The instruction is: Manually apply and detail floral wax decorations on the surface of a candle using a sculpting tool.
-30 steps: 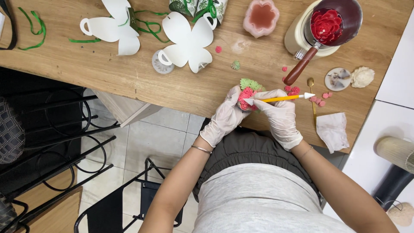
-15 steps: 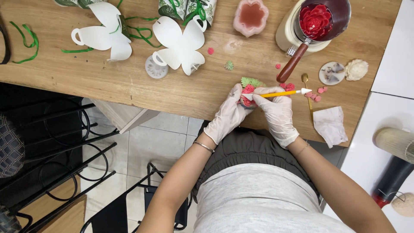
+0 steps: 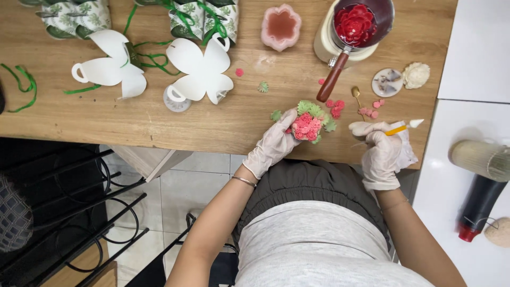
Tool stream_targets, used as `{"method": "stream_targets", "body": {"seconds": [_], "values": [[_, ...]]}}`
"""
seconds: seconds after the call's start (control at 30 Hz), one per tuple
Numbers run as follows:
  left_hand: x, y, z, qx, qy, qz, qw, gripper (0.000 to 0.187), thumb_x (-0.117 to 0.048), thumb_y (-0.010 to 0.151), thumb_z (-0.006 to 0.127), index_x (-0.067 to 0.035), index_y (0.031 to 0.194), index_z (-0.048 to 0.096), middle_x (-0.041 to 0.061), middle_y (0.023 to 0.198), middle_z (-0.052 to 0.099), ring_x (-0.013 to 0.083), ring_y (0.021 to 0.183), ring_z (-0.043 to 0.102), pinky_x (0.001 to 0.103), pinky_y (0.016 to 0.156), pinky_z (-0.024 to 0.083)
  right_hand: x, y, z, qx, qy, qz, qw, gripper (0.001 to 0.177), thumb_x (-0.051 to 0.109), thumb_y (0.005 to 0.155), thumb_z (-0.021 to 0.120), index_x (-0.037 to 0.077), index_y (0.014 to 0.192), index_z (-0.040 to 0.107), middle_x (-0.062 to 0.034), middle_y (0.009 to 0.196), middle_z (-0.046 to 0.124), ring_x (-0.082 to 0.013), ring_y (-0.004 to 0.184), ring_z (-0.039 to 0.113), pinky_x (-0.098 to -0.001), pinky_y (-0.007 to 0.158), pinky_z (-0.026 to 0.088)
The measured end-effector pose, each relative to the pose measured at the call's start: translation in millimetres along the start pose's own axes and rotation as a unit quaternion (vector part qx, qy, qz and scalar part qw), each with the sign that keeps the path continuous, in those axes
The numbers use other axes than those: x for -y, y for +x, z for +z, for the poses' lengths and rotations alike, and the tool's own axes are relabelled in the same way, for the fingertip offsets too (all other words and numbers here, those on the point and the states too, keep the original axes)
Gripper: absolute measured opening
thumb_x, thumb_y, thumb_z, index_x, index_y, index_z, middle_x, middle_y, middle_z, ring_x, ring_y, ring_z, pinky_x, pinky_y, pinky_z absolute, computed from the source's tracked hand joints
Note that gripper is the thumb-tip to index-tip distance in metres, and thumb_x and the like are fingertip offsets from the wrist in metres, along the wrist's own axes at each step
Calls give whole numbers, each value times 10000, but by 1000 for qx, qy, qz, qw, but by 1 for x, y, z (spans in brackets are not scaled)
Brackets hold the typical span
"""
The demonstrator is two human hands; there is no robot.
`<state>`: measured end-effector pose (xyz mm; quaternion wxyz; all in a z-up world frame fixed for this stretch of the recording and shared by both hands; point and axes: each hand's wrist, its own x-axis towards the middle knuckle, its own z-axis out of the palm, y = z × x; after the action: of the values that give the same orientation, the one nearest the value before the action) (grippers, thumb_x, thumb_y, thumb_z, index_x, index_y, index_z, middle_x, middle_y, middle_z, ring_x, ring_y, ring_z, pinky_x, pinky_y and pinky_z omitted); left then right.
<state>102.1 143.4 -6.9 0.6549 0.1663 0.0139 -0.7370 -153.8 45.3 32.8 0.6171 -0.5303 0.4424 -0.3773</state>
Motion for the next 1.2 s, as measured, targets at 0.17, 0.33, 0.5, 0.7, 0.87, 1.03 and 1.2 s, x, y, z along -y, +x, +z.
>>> {"method": "stream_targets", "body": {"seconds": [0.17, 0.33, 0.5, 0.7, 0.87, 1.03, 1.2], "values": [[19, 25, 20, -12, -20, -122, 992, 477, -377, 1153, 443, -7, 1449, 493, 152, 1409, 603, 249, 1275, 605, 414, 1090, 504, 42, -2, 15, -26, 37, 235, 971, 280, 203, 975, 542, 46, 1158, 685, -70, 977, 709, -110, 460, 463, -253, 438, 369], [48, 57, 36, -22, 0, -187, 982, 593, -474, 1124, 435, -11, 1492, 480, 138, 1407, 605, 231, 1264, 608, 410, 1086, 499, 35, -15, 2, -23, 114, 316, 942, 263, 282, 976, 628, 91, 1157, 630, 58, 928, 649, -78, 426, 384, -249, 424, 300], [77, 75, 44, 15, 97, -226, 969, 706, -549, 1117, 400, 30, 1514, 477, 145, 1442, 589, 221, 1305, 586, 390, 1134, 464, -5, -36, -45, -20, 230, 296, 927, 215, 221, 1060, 678, 70, 1184, 587, 21, 908, 579, -64, 504, 380, -256, 542, 382], [89, 89, 57, -30, 245, -284, 926, 751, -626, 1042, 366, -53, 1511, 492, 118, 1493, 547, 228, 1347, 514, 393, 1136, 409, 6, -41, -55, -56, 317, 303, 897, 289, 199, 970, 642, 106, 1242, 613, 36, 957, 631, -56, 511, 405, -228, 560, 421], [75, 102, 31, -43, 263, -248, 931, 844, -706, 1007, 331, -53, 1519, 486, 136, 1537, 506, 258, 1438, 428, 414, 1204, 282, -1, -42, -74, -123, 343, 261, 894, 259, 184, 980, 647, 116, 1225, 597, 14, 998, 645, -77, 535, 422, -247, 568, 440], [63, 109, 45, -37, 254, -195, 947, 826, -684, 1018, 331, -64, 1553, 431, 139, 1600, 451, 256, 1515, 349, 415, 1263, 170, 9, -36, -83, -147, 372, 256, 880, 266, 184, 971, 654, 93, 1216, 603, -21, 1040, 666, -96, 539, 425, -258, 580, 457], [59, 120, 77, -42, 292, -146, 944, 809, -642, 1026, 316, -66, 1593, 346, 128, 1629, 407, 244, 1545, 308, 402, 1242, 170, 25, -28, -81, -180, 362, 250, 880, 278, 183, 955, 652, 121, 1220, 598, -4, 1054, 676, -84, 535, 424, -254, 584, 441]]}}
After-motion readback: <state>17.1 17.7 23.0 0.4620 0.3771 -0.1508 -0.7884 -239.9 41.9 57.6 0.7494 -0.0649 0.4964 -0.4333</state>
